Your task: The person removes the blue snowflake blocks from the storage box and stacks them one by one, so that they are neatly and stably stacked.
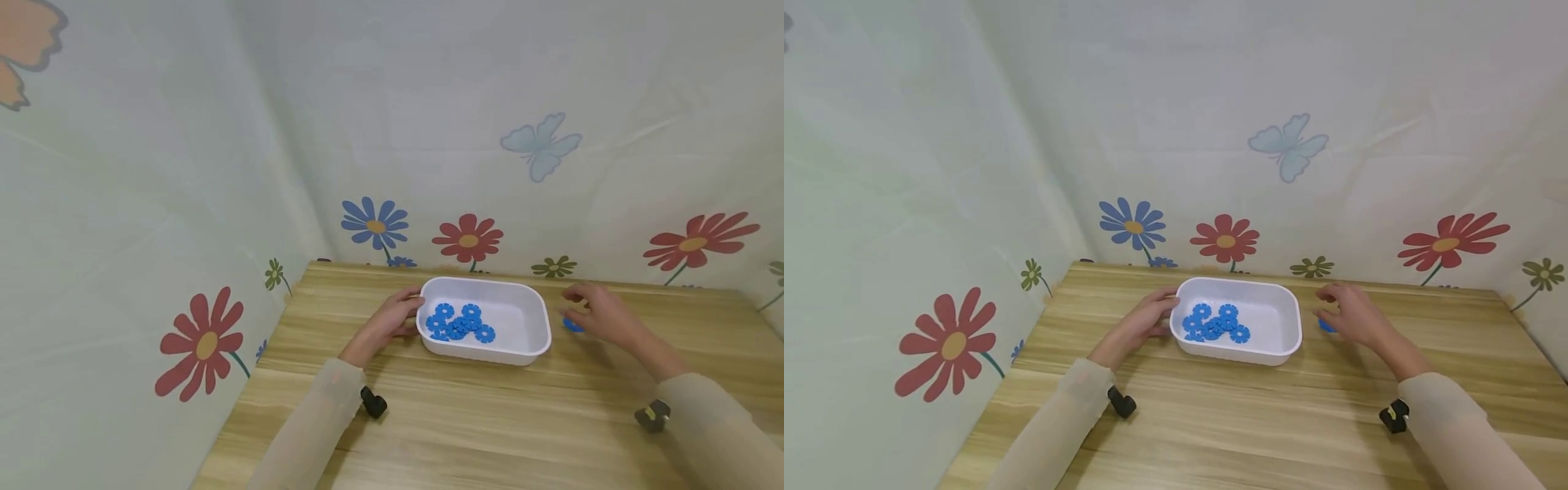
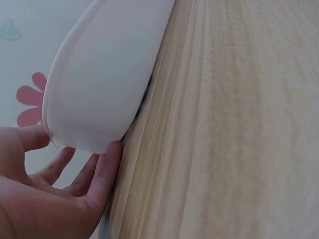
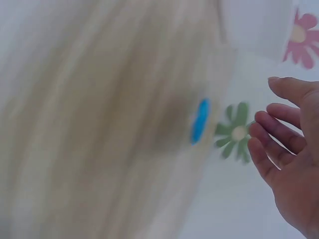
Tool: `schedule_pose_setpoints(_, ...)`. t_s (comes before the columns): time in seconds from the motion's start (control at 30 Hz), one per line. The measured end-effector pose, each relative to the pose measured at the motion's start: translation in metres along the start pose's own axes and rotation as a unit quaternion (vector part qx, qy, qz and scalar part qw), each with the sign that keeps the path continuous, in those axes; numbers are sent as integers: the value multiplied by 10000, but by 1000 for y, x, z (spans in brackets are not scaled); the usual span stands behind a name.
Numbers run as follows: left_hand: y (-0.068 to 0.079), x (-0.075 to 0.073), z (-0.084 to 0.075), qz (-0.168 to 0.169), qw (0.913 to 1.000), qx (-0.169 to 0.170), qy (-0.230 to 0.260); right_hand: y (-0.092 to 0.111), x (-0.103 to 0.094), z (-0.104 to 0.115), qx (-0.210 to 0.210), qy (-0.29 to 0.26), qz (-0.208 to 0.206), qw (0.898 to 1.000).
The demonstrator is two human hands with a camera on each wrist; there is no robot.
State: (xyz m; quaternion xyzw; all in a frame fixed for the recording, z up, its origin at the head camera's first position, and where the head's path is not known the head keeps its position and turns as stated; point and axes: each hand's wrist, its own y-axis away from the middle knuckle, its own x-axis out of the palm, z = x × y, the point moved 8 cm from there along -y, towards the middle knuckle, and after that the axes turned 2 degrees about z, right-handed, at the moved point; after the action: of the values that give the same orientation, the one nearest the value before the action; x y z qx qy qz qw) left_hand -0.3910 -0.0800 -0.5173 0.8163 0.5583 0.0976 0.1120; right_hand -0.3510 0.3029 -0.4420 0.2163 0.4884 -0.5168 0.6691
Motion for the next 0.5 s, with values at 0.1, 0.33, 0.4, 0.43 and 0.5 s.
schedule_pose_setpoints(0.1,1,0,-1,8,10000,-11,23,-8,-9,24,-102,-83,-161,9998)
schedule_pose_setpoints(0.33,-1,-1,0,42,10000,-21,35,-28,0,69,-70,-518,17,9986)
schedule_pose_setpoints(0.4,-2,-1,0,45,10000,-20,27,-34,12,76,-50,-652,123,9978)
schedule_pose_setpoints(0.43,-2,-2,1,38,10000,-27,24,-37,17,80,-72,-714,144,9973)
schedule_pose_setpoints(0.5,-1,-2,1,30,10000,-39,18,-43,28,87,-198,-847,160,9961)
